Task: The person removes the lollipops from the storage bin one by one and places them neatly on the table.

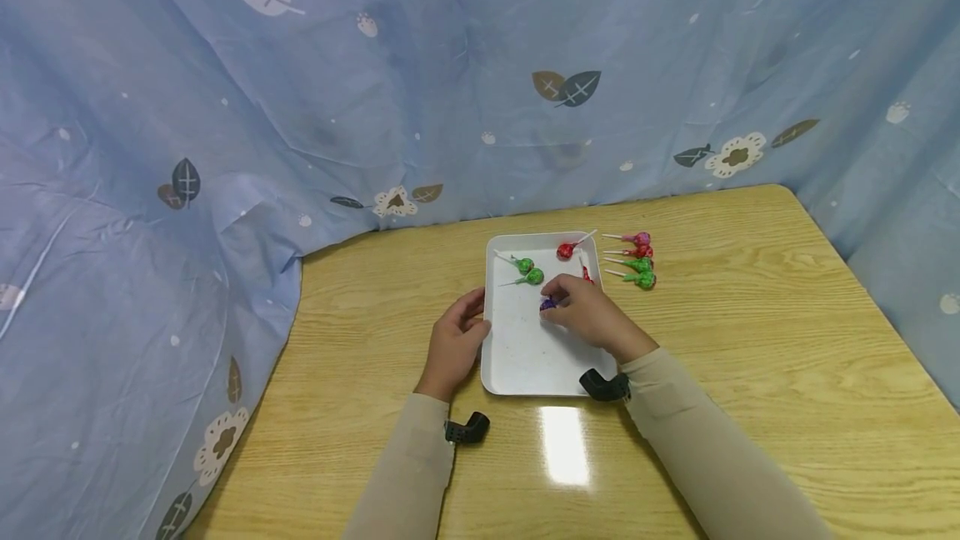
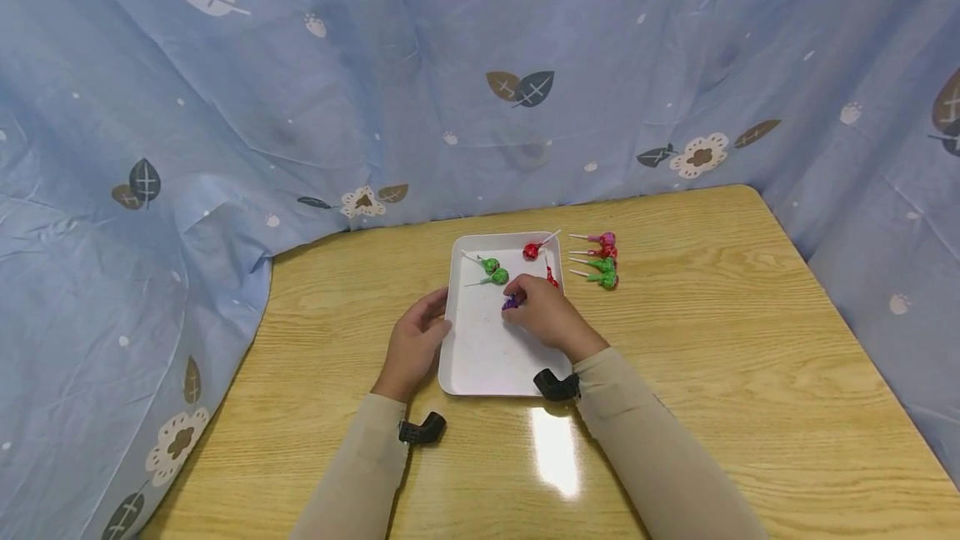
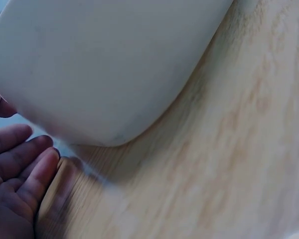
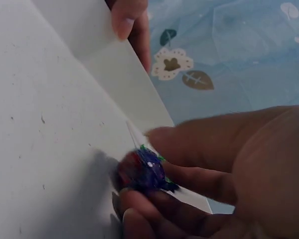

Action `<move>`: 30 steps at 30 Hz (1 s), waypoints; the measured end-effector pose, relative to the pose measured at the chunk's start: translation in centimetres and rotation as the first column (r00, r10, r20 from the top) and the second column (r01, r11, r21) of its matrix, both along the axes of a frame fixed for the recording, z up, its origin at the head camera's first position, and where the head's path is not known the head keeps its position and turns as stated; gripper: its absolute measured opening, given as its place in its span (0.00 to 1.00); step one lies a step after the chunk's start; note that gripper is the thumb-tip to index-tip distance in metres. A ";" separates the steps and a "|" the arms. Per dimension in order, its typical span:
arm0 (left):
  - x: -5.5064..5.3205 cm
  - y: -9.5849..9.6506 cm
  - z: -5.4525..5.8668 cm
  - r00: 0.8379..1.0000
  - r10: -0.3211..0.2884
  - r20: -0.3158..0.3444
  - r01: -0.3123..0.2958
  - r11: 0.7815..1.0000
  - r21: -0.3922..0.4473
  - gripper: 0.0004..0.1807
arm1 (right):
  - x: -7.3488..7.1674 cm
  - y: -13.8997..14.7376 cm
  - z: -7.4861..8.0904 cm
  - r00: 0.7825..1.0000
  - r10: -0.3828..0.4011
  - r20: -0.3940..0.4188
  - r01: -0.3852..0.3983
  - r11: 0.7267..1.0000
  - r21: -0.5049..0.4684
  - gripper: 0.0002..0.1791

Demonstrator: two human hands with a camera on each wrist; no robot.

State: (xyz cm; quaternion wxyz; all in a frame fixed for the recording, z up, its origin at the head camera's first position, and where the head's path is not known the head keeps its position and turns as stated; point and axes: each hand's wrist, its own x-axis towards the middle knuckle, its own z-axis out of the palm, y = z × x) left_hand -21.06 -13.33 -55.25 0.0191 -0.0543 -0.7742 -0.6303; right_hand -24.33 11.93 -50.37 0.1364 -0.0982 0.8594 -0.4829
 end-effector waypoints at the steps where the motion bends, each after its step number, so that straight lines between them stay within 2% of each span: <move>1: 0.0 0.0 0.0 1.000 -0.001 0.001 0.001 1.000 0.000 0.29 | 0.0 -0.1 -0.1 1.000 0.015 0.000 -0.015 1.000 0.009 0.15; 5: 0.1 0.0 0.0 1.000 0.003 0.009 -0.003 1.000 0.006 0.29 | -0.1 -0.4 -0.3 0.998 0.058 -0.019 -0.057 0.996 0.062 0.09; 13: 0.2 -0.1 -0.1 1.000 0.006 0.006 -0.006 1.000 0.029 0.29 | -0.1 -0.7 -0.3 0.988 0.144 -0.058 -0.135 0.981 0.138 0.08; 21: 0.2 0.0 0.0 1.000 0.008 0.019 -0.008 1.000 0.000 0.29 | 0.0 -0.2 -0.3 0.995 0.072 -0.073 -0.071 0.997 0.012 0.09; 25: 0.1 0.0 -0.1 1.000 0.004 0.019 -0.003 1.000 -0.007 0.29 | 0.0 0.0 -0.3 0.996 0.040 -0.080 -0.041 0.999 -0.016 0.11; 30: 0.0 0.0 -0.2 1.000 0.002 0.023 -0.002 1.000 -0.022 0.29 | 0.1 0.1 -0.1 0.999 -0.004 -0.050 0.001 0.997 -0.074 0.14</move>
